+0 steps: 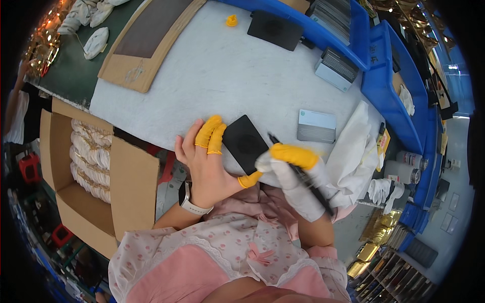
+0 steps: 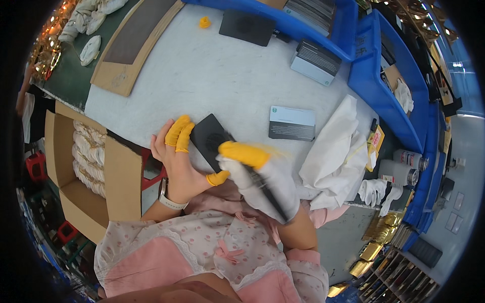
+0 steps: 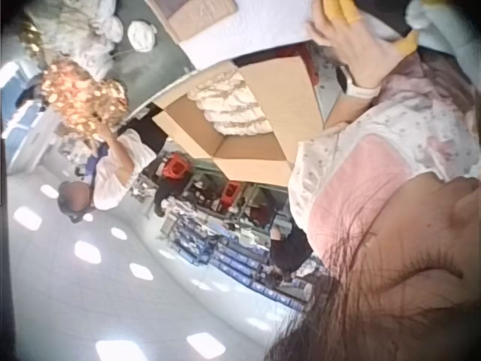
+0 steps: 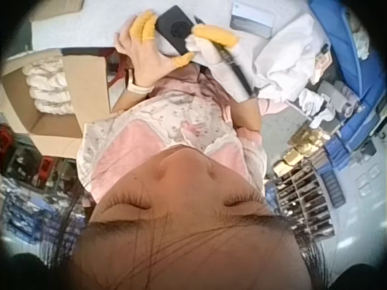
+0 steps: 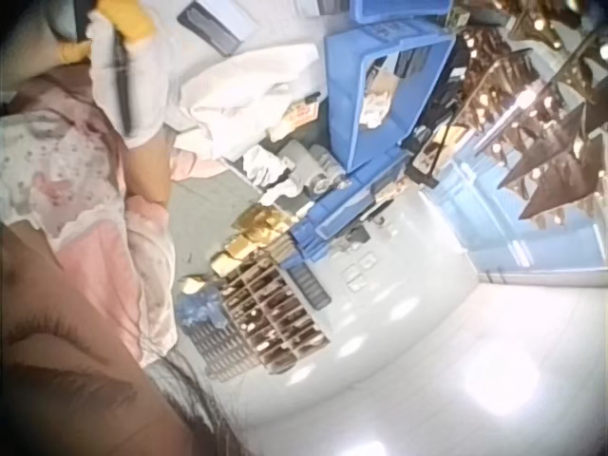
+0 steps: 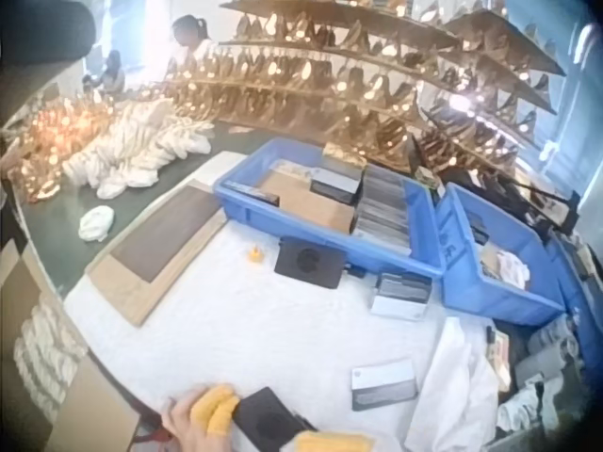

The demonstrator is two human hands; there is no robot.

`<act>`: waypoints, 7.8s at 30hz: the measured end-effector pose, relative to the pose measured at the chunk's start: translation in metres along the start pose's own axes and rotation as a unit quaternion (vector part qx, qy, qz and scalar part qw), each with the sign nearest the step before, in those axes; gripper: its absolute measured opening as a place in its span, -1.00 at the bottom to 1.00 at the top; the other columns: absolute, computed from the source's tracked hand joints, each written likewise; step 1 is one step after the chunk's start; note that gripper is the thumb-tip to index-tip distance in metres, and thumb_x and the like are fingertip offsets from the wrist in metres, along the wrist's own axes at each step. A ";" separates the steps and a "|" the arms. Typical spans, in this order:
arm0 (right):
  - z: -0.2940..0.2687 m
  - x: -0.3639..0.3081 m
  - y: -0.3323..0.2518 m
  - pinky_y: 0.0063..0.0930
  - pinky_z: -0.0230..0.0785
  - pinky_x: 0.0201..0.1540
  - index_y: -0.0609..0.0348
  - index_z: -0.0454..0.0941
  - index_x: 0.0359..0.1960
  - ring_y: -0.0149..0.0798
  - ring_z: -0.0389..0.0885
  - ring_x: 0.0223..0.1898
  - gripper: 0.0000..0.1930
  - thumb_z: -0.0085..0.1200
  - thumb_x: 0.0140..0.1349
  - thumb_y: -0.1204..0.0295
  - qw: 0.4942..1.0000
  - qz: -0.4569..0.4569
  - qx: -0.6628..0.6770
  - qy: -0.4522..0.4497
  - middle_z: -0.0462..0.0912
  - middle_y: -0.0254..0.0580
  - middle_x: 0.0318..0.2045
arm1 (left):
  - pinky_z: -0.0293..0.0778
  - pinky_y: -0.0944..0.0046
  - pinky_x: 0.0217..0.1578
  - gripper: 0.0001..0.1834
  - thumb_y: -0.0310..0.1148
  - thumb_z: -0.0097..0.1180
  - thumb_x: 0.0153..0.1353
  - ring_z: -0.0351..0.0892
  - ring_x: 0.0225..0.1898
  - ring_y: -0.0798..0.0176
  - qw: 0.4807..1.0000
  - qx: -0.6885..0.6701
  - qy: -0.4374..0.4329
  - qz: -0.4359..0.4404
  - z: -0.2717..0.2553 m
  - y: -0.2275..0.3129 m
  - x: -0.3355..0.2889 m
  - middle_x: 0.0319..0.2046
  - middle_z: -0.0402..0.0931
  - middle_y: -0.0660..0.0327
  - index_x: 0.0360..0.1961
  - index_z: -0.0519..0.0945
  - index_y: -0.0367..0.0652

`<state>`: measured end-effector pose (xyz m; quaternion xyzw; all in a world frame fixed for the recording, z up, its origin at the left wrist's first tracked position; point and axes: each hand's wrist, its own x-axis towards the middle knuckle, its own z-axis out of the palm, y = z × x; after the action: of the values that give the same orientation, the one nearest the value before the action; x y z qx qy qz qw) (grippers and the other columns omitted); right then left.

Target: The person cleans black metal pieces with a cloth, then marks them with a marker.

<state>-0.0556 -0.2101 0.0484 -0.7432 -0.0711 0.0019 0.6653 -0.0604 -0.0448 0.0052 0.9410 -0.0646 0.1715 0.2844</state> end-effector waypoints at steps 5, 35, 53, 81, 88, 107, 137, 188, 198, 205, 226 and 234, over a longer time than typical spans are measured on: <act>0.001 0.024 0.018 -0.35 0.38 -0.15 0.20 0.41 -0.06 -0.18 0.59 -0.28 -0.70 -0.03 0.15 0.64 0.971 -0.111 -0.212 0.002 0.61 -0.19 -0.32 | -0.33 -0.04 0.18 -0.10 0.15 0.30 -0.31 0.17 0.19 0.01 1.000 -0.021 0.017 -0.002 0.004 -0.002 -0.001 0.04 0.34 0.14 0.03 0.39 -0.23; -0.009 0.002 0.007 -0.36 0.43 -0.16 0.21 0.43 -0.02 -0.18 0.59 -0.13 -0.72 -0.23 0.27 0.54 0.991 -0.044 -0.115 -0.057 0.59 0.01 -0.17 | -0.27 -0.04 0.16 -0.04 0.17 0.33 -0.39 0.20 0.16 -0.01 0.999 -0.030 0.031 0.010 0.007 -0.005 -0.004 0.03 0.34 0.11 0.01 0.38 -0.28; -0.007 -0.001 0.010 -0.51 0.43 -0.24 0.13 0.17 0.12 -0.26 0.60 -0.18 -0.68 -0.22 0.34 0.48 0.988 -0.093 -0.013 -0.126 0.49 0.16 -0.03 | -0.24 -0.03 0.15 -0.03 0.20 0.33 -0.40 0.19 0.16 0.00 0.998 -0.066 0.010 0.000 0.000 -0.008 -0.003 0.02 0.34 0.13 0.01 0.39 -0.25; 0.006 0.022 0.018 -0.49 0.39 -0.45 0.21 0.51 -0.40 -0.23 0.55 -0.53 -0.89 0.09 0.03 0.48 0.992 -0.001 -0.126 -0.002 0.54 -0.16 -0.51 | -0.31 0.04 0.18 -0.13 0.23 0.23 -0.30 0.27 0.12 0.07 0.999 -0.020 0.046 -0.001 0.011 -0.007 -0.005 -0.02 0.43 0.15 -0.07 0.46 -0.26; 0.006 0.022 0.016 -0.50 0.39 -0.45 0.20 0.51 -0.39 -0.25 0.55 -0.53 -0.89 0.09 0.03 0.48 0.989 0.017 -0.144 -0.021 0.54 -0.17 -0.51 | -0.30 0.04 0.17 -0.13 0.24 0.24 -0.31 0.27 0.12 0.07 0.999 -0.020 0.045 -0.003 0.010 -0.007 -0.005 -0.02 0.42 0.15 -0.07 0.46 -0.25; 0.005 0.021 0.014 -0.62 0.31 -0.34 0.25 0.44 -0.35 -0.44 0.45 -0.43 -0.87 0.10 0.03 0.58 0.989 0.020 -0.139 -0.041 0.50 -0.21 -0.41 | -0.26 0.05 0.16 -0.18 0.17 0.26 -0.31 0.26 0.13 0.09 0.998 -0.033 0.049 -0.008 0.010 -0.006 -0.005 -0.03 0.42 0.16 -0.09 0.48 -0.25; 0.009 0.018 0.025 -0.43 0.42 -0.29 0.17 0.45 -0.18 -0.30 0.53 -0.51 -0.86 -0.12 0.25 0.56 0.992 -0.111 -0.032 0.047 0.56 -0.06 -0.46 | -0.27 0.04 0.17 -0.18 0.18 0.25 -0.30 0.27 0.12 0.09 0.998 -0.034 0.046 -0.006 0.009 -0.005 -0.004 -0.03 0.42 0.15 -0.10 0.48 -0.26; 0.018 0.015 0.018 -0.17 0.10 0.21 0.24 0.32 0.06 -0.10 0.36 0.10 -0.42 0.04 0.18 0.03 0.993 -0.042 0.035 0.105 0.37 -0.01 0.08 | -0.22 0.02 0.16 -0.12 0.22 0.25 -0.31 0.29 0.09 0.06 0.998 -0.026 0.055 0.015 0.009 -0.008 -0.004 -0.03 0.41 0.14 -0.08 0.45 -0.29; 0.013 0.016 0.022 -0.52 0.39 -0.44 0.24 0.45 -0.32 -0.35 0.53 -0.53 -0.86 0.04 0.04 0.60 0.988 -0.094 -0.100 -0.076 0.53 -0.14 -0.42 | -0.20 0.00 0.15 -0.17 0.19 0.25 -0.31 0.29 0.11 0.10 0.998 -0.029 0.058 0.002 0.010 -0.007 -0.006 -0.02 0.42 0.15 -0.10 0.48 -0.27; 0.008 0.021 0.013 -0.53 0.36 -0.49 0.25 0.50 -0.42 -0.32 0.54 -0.56 -0.89 0.09 -0.02 0.51 0.967 -0.106 -0.210 -0.095 0.54 -0.20 -0.54 | -0.22 -0.02 0.15 -0.17 0.18 0.24 -0.30 0.25 0.14 0.12 0.998 -0.030 0.053 -0.008 0.011 -0.007 -0.006 -0.02 0.42 0.16 -0.09 0.48 -0.28; 0.015 0.020 0.025 -0.37 0.41 -0.12 0.23 0.31 0.05 -0.20 0.62 -0.22 -0.69 -0.11 0.28 0.48 0.986 -0.079 -0.060 -0.136 0.60 -0.01 -0.18 | -0.23 0.01 0.16 -0.08 0.23 0.26 -0.35 0.26 0.12 0.03 0.999 -0.015 0.044 0.007 0.011 -0.009 -0.008 -0.02 0.40 0.13 -0.03 0.42 -0.25; 0.022 0.027 0.031 -0.40 0.39 -0.13 0.15 0.35 0.01 -0.07 0.59 -0.24 -0.71 -0.04 0.26 0.42 0.984 -0.119 -0.052 -0.122 0.60 0.06 -0.18 | -0.22 0.00 0.16 -0.10 0.21 0.24 -0.33 0.28 0.11 0.02 0.999 -0.020 0.044 0.009 0.011 -0.009 -0.008 -0.01 0.39 0.13 -0.03 0.41 -0.25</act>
<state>-0.0279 -0.1890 0.0178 -0.7573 -0.2401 0.0095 0.6072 -0.0630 -0.0437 -0.0111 0.9261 -0.0637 0.2142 0.3040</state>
